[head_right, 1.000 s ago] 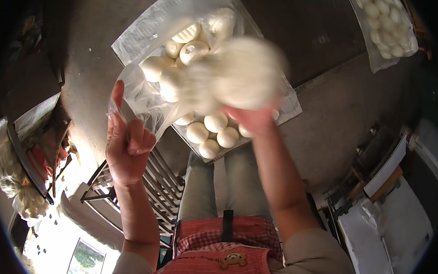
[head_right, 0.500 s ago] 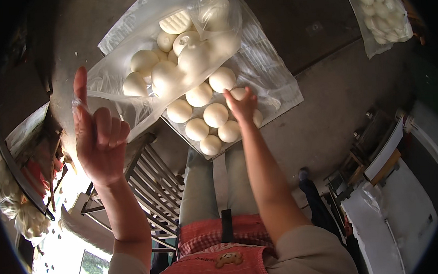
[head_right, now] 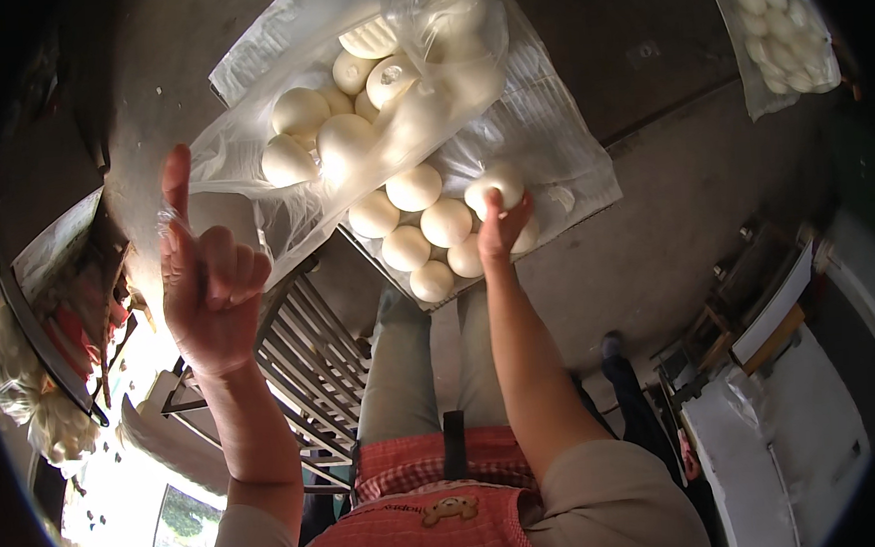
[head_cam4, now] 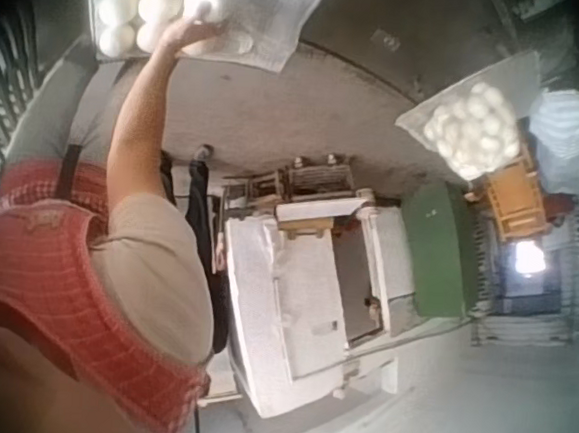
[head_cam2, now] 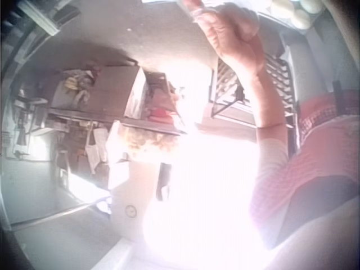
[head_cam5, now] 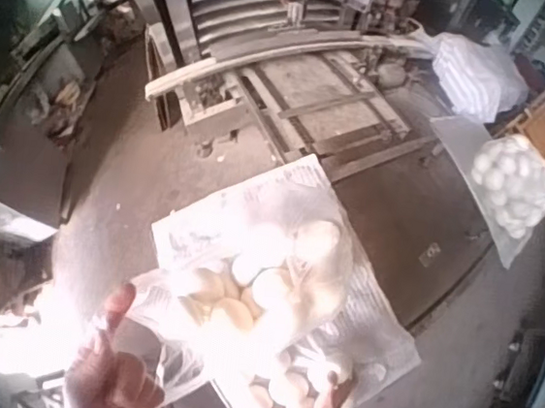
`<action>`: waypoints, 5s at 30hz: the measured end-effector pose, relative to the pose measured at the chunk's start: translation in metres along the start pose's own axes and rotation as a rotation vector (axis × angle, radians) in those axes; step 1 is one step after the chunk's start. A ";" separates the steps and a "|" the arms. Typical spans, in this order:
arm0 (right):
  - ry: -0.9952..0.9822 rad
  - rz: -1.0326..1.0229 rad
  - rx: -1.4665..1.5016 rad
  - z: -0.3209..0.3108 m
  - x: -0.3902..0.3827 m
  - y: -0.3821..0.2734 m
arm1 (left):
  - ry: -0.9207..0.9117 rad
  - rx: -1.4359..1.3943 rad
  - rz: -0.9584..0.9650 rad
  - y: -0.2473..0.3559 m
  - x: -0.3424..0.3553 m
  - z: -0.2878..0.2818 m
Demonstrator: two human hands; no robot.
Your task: The person places round white dough balls from a tray into a clear plastic bag. They handle the dough balls one at a time, filling the bag and then tying it closed.
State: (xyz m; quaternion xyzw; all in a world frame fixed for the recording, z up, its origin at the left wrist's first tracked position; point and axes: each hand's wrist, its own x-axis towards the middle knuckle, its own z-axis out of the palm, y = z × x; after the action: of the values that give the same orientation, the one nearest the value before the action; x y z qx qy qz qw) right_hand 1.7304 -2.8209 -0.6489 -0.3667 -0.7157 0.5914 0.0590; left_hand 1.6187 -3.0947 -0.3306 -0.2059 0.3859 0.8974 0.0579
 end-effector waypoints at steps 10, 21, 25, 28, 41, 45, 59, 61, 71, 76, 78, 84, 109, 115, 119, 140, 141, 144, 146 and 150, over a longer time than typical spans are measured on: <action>-0.093 0.646 1.049 -0.090 0.046 -0.109 | 0.030 -0.017 -0.090 -0.006 -0.014 -0.007; -1.098 -0.497 -0.584 0.150 0.000 -0.249 | -0.006 0.051 0.011 -0.006 -0.005 0.013; -0.944 -0.113 0.088 0.092 0.028 -0.245 | -0.041 0.066 0.029 -0.008 -0.002 -0.010; -0.320 -0.045 -0.239 0.001 0.061 -0.159 | 0.004 0.059 0.027 -0.013 -0.009 -0.007; -0.539 -0.672 -1.120 -0.099 -0.039 0.008 | -0.052 0.033 -0.035 -0.032 -0.014 -0.023; -0.507 -0.762 -0.976 -0.129 -0.032 0.032 | -0.025 0.117 -0.048 -0.034 -0.017 -0.026; -0.559 0.440 1.053 -0.070 -0.029 -0.235 | -0.010 0.213 -0.097 -0.035 -0.036 -0.003; -0.894 0.569 1.128 -0.005 -0.041 -0.258 | -0.011 0.214 -0.148 -0.035 -0.038 0.005; -0.541 -0.076 0.174 0.039 -0.017 -0.191 | -0.066 0.037 0.010 -0.020 -0.014 -0.031; -0.694 -0.537 -1.179 0.014 -0.096 -0.042 | -0.064 0.052 0.044 -0.023 -0.017 -0.028; -0.751 -0.456 -1.355 0.028 -0.103 -0.040 | -0.043 0.053 0.043 -0.027 -0.019 -0.028; -0.633 -0.766 -1.082 -0.014 -0.089 0.009 | -0.032 0.079 0.019 -0.029 -0.023 -0.041; -1.048 0.407 -0.251 0.137 -0.020 -0.229 | -0.029 0.135 -0.052 -0.022 -0.024 -0.023; -0.480 -0.286 -0.469 0.024 -0.039 -0.140 | -0.015 -0.007 0.035 -0.017 -0.019 -0.033; -0.641 -0.399 -1.100 0.004 -0.062 -0.040 | 0.014 0.043 0.022 -0.023 -0.020 -0.028; -0.812 0.537 0.645 0.047 -0.080 -0.242 | -0.015 0.106 -0.157 -0.026 -0.048 -0.024; -0.872 0.631 0.617 0.081 -0.073 -0.255 | 0.016 0.107 -0.107 -0.022 -0.049 -0.025; -0.889 0.141 -0.156 0.123 -0.023 -0.211 | 0.043 0.027 0.018 -0.012 -0.034 -0.036; -0.767 -0.327 -0.697 0.114 -0.007 -0.188 | 0.019 -0.014 0.058 -0.004 -0.024 -0.041; -0.460 -0.927 -0.999 0.106 -0.010 -0.214 | 0.028 -0.069 0.089 0.005 -0.005 -0.044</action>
State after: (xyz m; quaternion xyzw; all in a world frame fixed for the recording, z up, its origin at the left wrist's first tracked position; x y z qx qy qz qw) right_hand 1.5854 -2.9183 -0.4860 0.1257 -0.9772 0.1698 -0.0230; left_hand 1.6361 -3.1297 -0.3527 -0.2031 0.3643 0.9089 0.0053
